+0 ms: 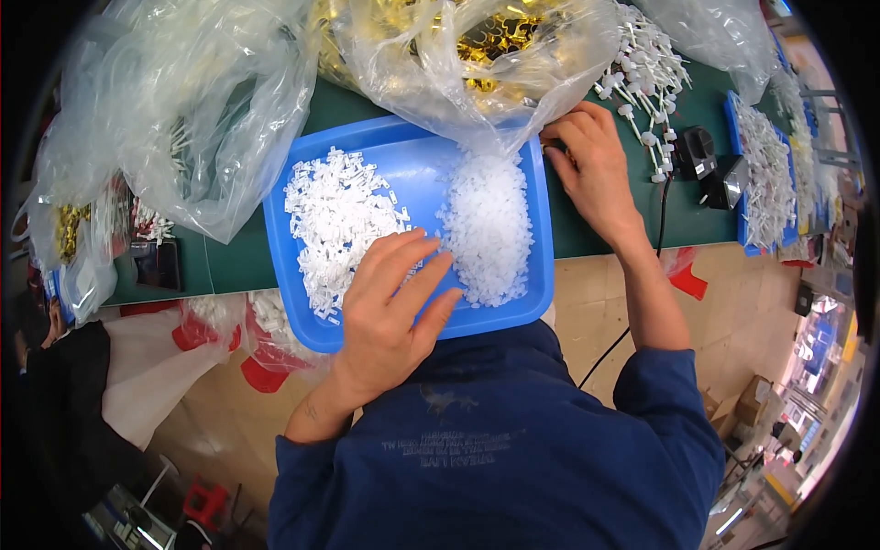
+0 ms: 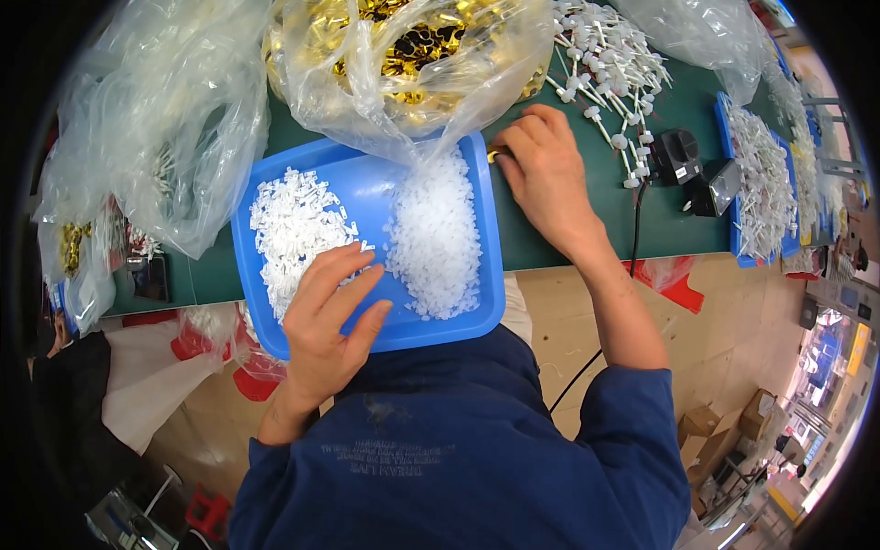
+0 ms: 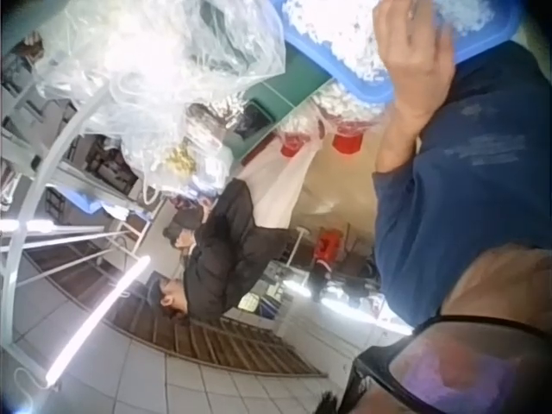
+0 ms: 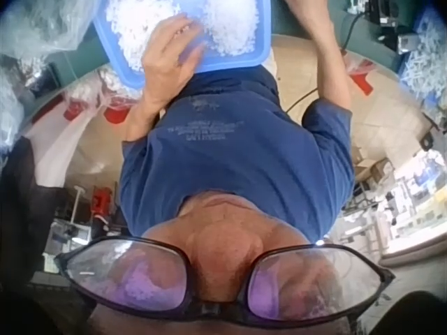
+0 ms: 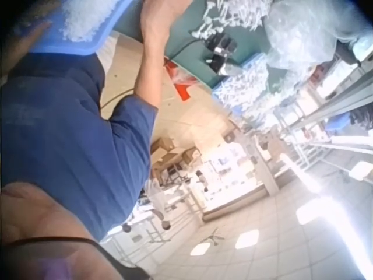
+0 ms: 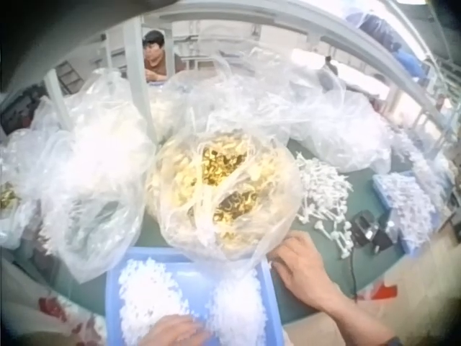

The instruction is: The person assembles components by attaching circular caps onto rods by hand, rearranges bags of parts and a tray on the workbench, and inserts plastic pieces into casing parts.

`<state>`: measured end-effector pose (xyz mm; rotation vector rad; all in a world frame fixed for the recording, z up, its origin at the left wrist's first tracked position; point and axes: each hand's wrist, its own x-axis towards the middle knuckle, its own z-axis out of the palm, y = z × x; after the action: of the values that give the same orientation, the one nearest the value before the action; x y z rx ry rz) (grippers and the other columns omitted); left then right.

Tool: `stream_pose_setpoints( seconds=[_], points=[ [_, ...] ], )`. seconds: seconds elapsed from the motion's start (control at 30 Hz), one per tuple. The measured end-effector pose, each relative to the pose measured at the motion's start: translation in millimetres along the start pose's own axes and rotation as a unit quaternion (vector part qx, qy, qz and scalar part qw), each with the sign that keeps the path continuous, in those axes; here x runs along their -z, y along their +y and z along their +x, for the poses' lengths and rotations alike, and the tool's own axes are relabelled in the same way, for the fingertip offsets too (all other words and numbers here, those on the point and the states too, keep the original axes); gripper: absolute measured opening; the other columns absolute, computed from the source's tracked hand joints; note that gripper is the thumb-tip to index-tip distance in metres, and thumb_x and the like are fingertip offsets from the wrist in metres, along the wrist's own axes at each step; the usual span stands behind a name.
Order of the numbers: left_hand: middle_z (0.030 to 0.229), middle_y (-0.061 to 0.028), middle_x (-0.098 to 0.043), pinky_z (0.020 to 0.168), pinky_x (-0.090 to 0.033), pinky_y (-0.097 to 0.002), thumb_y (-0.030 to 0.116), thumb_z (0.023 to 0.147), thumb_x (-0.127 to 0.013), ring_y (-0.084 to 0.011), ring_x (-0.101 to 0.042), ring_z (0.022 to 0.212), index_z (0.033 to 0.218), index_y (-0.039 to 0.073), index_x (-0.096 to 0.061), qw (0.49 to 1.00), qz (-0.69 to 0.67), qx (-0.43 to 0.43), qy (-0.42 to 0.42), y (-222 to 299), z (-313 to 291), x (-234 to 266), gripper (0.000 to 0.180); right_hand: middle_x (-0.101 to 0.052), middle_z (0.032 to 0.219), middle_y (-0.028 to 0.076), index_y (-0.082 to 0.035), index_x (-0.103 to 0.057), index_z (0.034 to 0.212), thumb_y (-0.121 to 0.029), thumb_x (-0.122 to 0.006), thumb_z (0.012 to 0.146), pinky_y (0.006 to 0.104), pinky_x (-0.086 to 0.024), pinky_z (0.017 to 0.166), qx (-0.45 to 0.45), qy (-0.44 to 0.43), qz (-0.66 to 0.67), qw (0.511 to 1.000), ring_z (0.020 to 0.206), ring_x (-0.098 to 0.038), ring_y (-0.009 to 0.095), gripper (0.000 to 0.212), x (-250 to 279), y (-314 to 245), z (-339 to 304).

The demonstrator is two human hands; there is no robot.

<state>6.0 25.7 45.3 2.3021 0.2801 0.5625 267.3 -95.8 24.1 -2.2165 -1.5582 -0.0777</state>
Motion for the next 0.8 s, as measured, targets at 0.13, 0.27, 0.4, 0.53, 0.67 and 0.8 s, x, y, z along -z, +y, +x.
stream_pose_setpoints(
  seconds=[0.13,0.27,0.4,0.53,0.67,0.8],
  points=[
    [0.109,-0.0166,-0.062,0.082,-0.052,-0.0362,0.0,0.075,-0.072,-0.0306,-0.063,0.098,0.109,-0.002,-0.065,0.994,-0.061,0.035,0.078,0.1,-2.0,4.3,0.035,-0.063,0.091,0.011,-0.003,-0.064,0.092,0.004,-0.066,0.072,0.0382,-0.047,0.081,-0.024,0.092,-0.003,0.995,0.096,-0.057,0.031,0.021,14.2,-9.1,-5.9],
    [0.109,-0.0159,-0.062,0.076,-0.055,-0.0298,-0.003,0.081,-0.068,-0.0226,-0.066,0.094,0.123,-0.001,-0.057,0.895,-0.384,0.211,0.085,15.5,-7.7,-1.2,0.043,-0.062,0.083,0.011,-0.001,-0.063,0.09,0.008,-0.065,0.067,0.0381,-0.049,0.072,0.034,0.08,0.161,0.983,0.081,-0.061,0.03,0.025,30.8,-64.4,-14.1],
    [0.109,-0.0138,-0.063,0.076,-0.056,-0.0254,-0.005,0.085,-0.064,-0.0167,-0.065,0.095,0.127,-0.001,-0.054,0.787,-0.552,0.276,0.031,18.4,-16.1,-10.1,0.042,-0.062,0.082,0.011,0.001,-0.064,0.089,0.006,-0.07,0.061,0.0379,-0.05,0.071,0.095,-0.011,0.262,0.96,0.081,-0.062,0.029,0.029,24.1,-115.5,-22.5],
    [0.099,-0.0128,-0.066,0.071,-0.056,-0.0246,-0.004,0.089,-0.059,-0.0165,-0.066,0.089,0.119,-0.004,-0.057,0.765,-0.561,0.313,0.041,4.3,-33.0,4.7,0.03,-0.062,0.082,0.011,0.0,-0.065,0.091,0.002,-0.073,0.064,0.0362,-0.05,0.068,0.109,-0.068,0.328,0.936,0.079,-0.062,0.028,0.028,15.6,-129.6,-10.3],
    [0.101,-0.016,-0.066,0.068,-0.055,-0.0277,-0.001,0.092,-0.053,-0.0216,-0.068,0.085,0.116,-0.005,-0.058,0.734,-0.578,0.339,0.114,-9.8,-63.4,21.0,0.024,-0.062,0.087,0.01,-0.004,-0.066,0.089,0.0,-0.072,0.069,0.0369,-0.05,0.07,0.077,-0.016,0.207,0.975,0.084,-0.061,0.029,0.021,-2.9,-123.0,10.8],
    [0.106,-0.017,-0.065,0.07,-0.054,-0.0285,-0.003,0.09,-0.055,-0.0205,-0.066,0.087,0.117,-0.006,-0.057,0.708,-0.61,0.316,0.166,-15.7,-68.5,31.2,0.027,-0.062,0.086,0.007,-0.006,-0.065,0.085,0.0,-0.072,0.068,0.0361,-0.049,0.075,0.137,-0.024,0.116,0.984,0.095,-0.058,0.029,0.019,-24.6,-117.1,24.9]
  ],
)
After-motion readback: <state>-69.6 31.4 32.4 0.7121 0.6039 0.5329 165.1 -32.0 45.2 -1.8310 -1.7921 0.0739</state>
